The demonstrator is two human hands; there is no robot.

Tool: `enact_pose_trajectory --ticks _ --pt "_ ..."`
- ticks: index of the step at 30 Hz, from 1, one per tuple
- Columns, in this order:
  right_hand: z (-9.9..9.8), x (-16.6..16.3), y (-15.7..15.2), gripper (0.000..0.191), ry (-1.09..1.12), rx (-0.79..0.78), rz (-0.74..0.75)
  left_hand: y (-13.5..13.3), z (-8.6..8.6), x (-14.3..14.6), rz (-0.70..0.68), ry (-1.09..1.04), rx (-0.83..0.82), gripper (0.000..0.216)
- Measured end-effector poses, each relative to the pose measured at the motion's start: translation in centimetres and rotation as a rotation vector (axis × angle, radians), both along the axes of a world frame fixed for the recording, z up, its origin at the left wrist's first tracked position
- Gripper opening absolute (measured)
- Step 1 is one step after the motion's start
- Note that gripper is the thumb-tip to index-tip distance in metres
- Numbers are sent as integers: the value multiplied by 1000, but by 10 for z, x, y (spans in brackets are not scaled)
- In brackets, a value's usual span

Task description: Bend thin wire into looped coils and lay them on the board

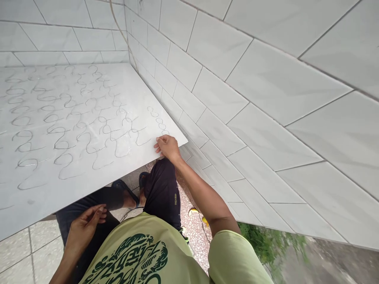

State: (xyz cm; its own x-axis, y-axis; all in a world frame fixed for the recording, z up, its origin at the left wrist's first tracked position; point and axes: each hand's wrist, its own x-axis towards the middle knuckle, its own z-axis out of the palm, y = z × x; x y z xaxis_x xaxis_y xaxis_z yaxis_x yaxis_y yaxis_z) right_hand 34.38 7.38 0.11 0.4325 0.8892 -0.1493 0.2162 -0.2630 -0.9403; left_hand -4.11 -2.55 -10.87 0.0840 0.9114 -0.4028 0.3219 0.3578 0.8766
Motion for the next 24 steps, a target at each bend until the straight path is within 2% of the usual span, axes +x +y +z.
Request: enact_pose_trajectory --ticks 4,8,12,17,24 --pt "6 42 4 16 -532 51 -5 0 -9 -4 -44 0 20 66" --pt "8 68 32 15 -831 -88 73 -2 -20 -5 -86 26 41 63" --pt "6 72 70 13 -880 -198 95 -7 -21 -2 -142 61 62 59" --pt "0 72 104 12 -881 -293 128 -14 -8 0 -209 193 88 57" --pt "-4 64 108 13 -925 -280 211 -18 0 0 -275 294 172 46"
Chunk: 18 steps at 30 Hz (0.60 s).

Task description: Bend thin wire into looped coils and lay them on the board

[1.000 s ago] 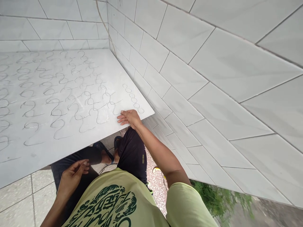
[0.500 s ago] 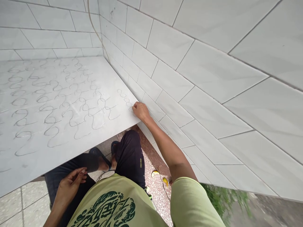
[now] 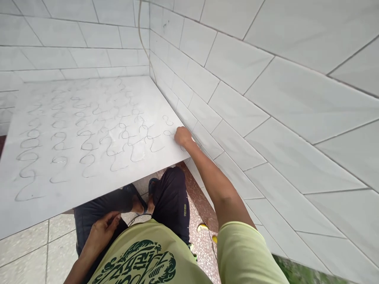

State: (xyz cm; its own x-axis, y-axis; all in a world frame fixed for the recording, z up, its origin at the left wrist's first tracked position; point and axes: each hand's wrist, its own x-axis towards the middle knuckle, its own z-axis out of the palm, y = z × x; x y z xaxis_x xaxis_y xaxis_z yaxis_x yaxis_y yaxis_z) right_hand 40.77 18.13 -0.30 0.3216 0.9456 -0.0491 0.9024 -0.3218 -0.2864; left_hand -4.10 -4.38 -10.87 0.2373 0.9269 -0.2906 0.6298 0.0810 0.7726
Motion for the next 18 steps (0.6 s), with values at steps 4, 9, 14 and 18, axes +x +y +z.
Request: enact_pose_trajectory --ticks 4,9,14,18 --pt "3 -1 -7 21 -16 25 52 0 -3 1 -25 3 53 39" --pt "6 -2 -5 15 -14 5 113 -2 -14 3 -77 6 70 36" --pt "8 -8 -1 13 -3 19 152 -4 -16 5 -116 40 66 38" --pt "15 -9 -9 14 50 79 164 -6 -11 3 -144 67 51 39"
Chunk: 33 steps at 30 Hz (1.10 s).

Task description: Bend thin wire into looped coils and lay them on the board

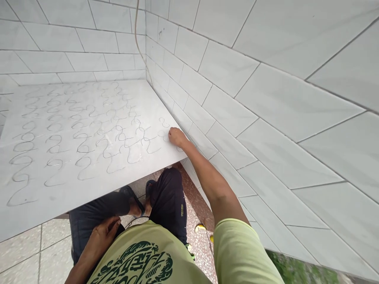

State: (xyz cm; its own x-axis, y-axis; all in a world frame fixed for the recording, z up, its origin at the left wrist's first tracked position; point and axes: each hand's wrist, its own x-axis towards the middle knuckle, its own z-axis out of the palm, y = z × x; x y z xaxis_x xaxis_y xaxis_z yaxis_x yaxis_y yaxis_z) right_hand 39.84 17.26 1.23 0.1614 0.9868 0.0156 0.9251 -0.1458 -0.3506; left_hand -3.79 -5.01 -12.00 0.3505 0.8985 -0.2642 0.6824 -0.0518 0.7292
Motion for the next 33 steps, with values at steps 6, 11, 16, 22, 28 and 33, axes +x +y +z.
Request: enact_pose_trajectory --ticks 6,11,16,22,28,33 --pt "21 -6 -19 13 126 127 -15 3 2 -3 4 -6 40 39" --pt "33 -37 -49 6 488 269 25 11 38 10 65 -192 97 39" --pt "33 -99 -96 7 857 254 100 26 103 38 186 -455 0 44" --pt "31 -158 -140 12 1116 156 107 56 151 66 300 -598 59 52" --pt "17 -182 -156 18 1197 110 153 64 151 72 285 -748 3 49" --pt "5 -185 -165 21 1108 118 237 62 146 70 371 -814 -53 37"
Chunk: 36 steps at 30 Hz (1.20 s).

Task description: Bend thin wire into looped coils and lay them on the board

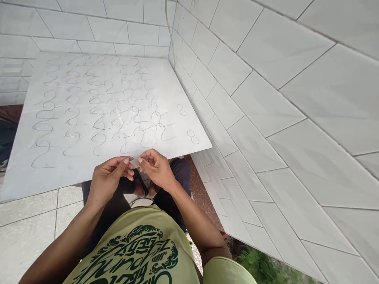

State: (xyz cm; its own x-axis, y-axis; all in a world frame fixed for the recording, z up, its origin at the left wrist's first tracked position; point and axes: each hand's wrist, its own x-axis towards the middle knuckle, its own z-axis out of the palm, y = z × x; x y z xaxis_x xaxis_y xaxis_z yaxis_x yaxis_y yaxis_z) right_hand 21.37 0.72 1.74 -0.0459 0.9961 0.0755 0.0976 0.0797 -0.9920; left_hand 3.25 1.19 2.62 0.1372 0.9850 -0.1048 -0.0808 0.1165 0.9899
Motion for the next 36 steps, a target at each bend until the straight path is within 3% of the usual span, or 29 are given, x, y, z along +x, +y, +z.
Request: enact_pose_trajectory --ticks 2,6,11,14,17,21,25,28,31,36 --pt "-2 6 -3 22 -154 127 -46 0 0 -3 20 17 -34 34" --pt "-2 18 -4 45 -512 458 -44 -1 -1 -7 67 144 -35 28" --pt "-9 13 2 55 -848 674 46 -12 -3 -6 69 418 167 19" --pt "-19 10 6 48 -880 793 49 -18 -2 -5 5 510 226 21" --pt "-28 13 8 41 -821 869 47 -21 -2 -5 -48 432 151 19" --pt "-29 17 4 32 -751 772 73 -21 -2 -12 -69 268 59 27" --pt "-21 15 -2 27 -567 584 84 -13 -4 -22 -34 325 231 38" --pt "-14 13 -4 23 -464 462 117 -5 -7 -28 -140 353 328 45" --pt "-10 13 -5 25 -444 371 161 2 -11 -29 -240 345 341 41" --pt "-13 13 -7 30 -396 220 203 14 -13 -25 -225 327 375 22"
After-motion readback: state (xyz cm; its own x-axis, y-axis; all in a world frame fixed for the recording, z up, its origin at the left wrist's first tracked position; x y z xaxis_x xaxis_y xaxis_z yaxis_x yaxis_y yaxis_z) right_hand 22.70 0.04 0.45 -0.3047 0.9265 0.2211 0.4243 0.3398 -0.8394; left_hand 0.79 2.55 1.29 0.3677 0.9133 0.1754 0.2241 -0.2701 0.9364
